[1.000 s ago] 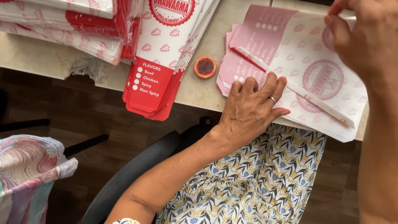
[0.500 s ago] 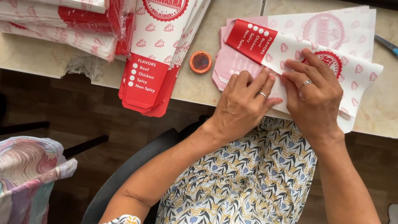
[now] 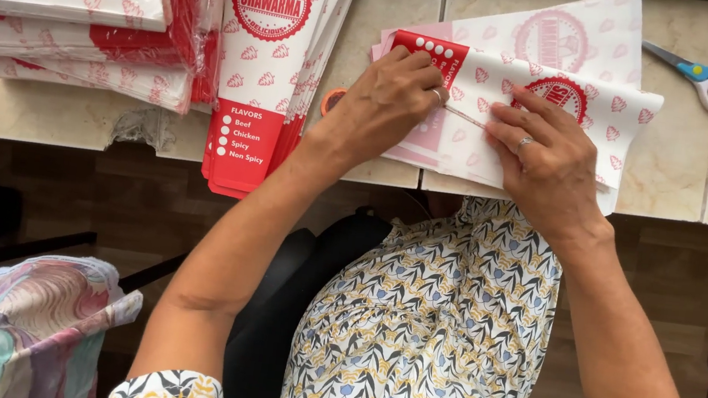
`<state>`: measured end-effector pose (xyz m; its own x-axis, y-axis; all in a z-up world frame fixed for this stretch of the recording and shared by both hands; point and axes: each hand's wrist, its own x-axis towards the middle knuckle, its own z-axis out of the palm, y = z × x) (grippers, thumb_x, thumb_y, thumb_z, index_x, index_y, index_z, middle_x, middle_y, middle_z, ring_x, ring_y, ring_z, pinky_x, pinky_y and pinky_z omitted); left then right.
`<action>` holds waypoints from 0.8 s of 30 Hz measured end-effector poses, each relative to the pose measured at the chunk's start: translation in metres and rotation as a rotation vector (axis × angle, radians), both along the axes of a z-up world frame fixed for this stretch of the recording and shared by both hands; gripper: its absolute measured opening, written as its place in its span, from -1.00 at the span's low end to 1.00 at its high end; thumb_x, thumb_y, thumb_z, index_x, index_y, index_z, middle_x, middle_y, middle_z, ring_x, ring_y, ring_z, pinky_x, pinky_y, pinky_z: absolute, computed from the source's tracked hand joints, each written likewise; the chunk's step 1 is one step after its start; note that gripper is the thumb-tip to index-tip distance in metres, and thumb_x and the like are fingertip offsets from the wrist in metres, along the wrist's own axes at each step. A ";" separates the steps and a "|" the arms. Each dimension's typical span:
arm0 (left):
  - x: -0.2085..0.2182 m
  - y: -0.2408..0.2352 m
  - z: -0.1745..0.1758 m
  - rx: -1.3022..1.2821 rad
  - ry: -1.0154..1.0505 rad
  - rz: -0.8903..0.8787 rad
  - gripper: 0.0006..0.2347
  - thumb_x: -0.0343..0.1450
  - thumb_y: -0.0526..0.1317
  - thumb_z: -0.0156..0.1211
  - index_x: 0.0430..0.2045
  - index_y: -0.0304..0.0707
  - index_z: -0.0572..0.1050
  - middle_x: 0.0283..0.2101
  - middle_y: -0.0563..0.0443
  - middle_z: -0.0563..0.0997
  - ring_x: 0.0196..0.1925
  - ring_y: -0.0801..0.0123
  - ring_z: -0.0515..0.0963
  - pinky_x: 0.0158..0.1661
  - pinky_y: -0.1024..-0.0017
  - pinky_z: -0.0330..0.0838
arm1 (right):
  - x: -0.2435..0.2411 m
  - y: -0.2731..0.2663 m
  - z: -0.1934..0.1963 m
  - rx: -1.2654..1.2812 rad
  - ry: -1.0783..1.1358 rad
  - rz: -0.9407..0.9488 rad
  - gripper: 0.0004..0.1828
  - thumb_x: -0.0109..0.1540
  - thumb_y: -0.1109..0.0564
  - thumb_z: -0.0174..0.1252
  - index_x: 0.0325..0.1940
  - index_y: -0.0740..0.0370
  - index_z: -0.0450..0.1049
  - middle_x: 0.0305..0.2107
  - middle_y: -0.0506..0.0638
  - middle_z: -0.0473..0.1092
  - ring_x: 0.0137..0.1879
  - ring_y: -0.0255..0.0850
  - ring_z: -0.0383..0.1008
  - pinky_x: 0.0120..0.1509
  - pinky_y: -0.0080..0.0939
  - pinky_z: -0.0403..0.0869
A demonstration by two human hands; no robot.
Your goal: Folding the top edges of paper shawarma bags and stacking them neatly
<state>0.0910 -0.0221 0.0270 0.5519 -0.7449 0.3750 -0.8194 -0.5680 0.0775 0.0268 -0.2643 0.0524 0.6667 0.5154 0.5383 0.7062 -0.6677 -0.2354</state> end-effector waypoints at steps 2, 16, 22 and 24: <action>0.004 0.002 0.004 -0.012 -0.002 -0.024 -0.92 0.38 -0.47 0.24 -0.49 -0.33 0.59 -0.35 -0.06 0.62 -0.28 0.22 0.51 -0.24 0.30 0.42 | -0.008 -0.011 0.002 -0.012 0.019 -0.026 -0.94 0.32 0.41 0.39 -0.12 0.42 0.66 -0.10 0.22 0.61 0.13 0.17 0.59 0.24 0.09 0.58; -0.003 0.002 0.003 0.114 -0.193 -0.048 -0.88 0.34 -0.51 0.30 -0.49 -0.33 0.51 -0.40 -0.02 0.52 -0.33 0.29 0.48 -0.29 0.38 0.45 | -0.024 -0.045 0.013 -0.445 -0.209 -0.108 -0.91 0.35 0.34 0.30 -0.24 0.32 0.54 -0.19 0.14 0.56 -0.14 -0.03 0.57 -0.02 -0.14 0.60; -0.010 -0.001 0.005 0.062 -0.387 -0.018 -0.87 0.40 -0.52 0.16 -0.49 -0.28 0.47 -0.40 0.04 0.44 -0.37 0.35 0.37 -0.40 0.44 0.27 | -0.023 -0.046 0.014 -0.490 -0.325 -0.152 -0.86 0.40 0.37 0.16 -0.25 0.29 0.46 -0.25 0.10 0.49 -0.19 -0.10 0.48 -0.07 -0.23 0.50; -0.021 0.000 0.007 0.071 -0.341 -0.007 -0.91 0.38 -0.51 0.26 -0.35 -0.36 0.54 -0.33 0.00 0.52 -0.28 0.33 0.47 -0.35 0.45 0.39 | -0.031 -0.048 0.017 -0.503 -0.303 -0.191 -0.89 0.39 0.32 0.23 -0.22 0.25 0.48 -0.20 0.07 0.51 -0.12 -0.11 0.51 -0.09 -0.24 0.48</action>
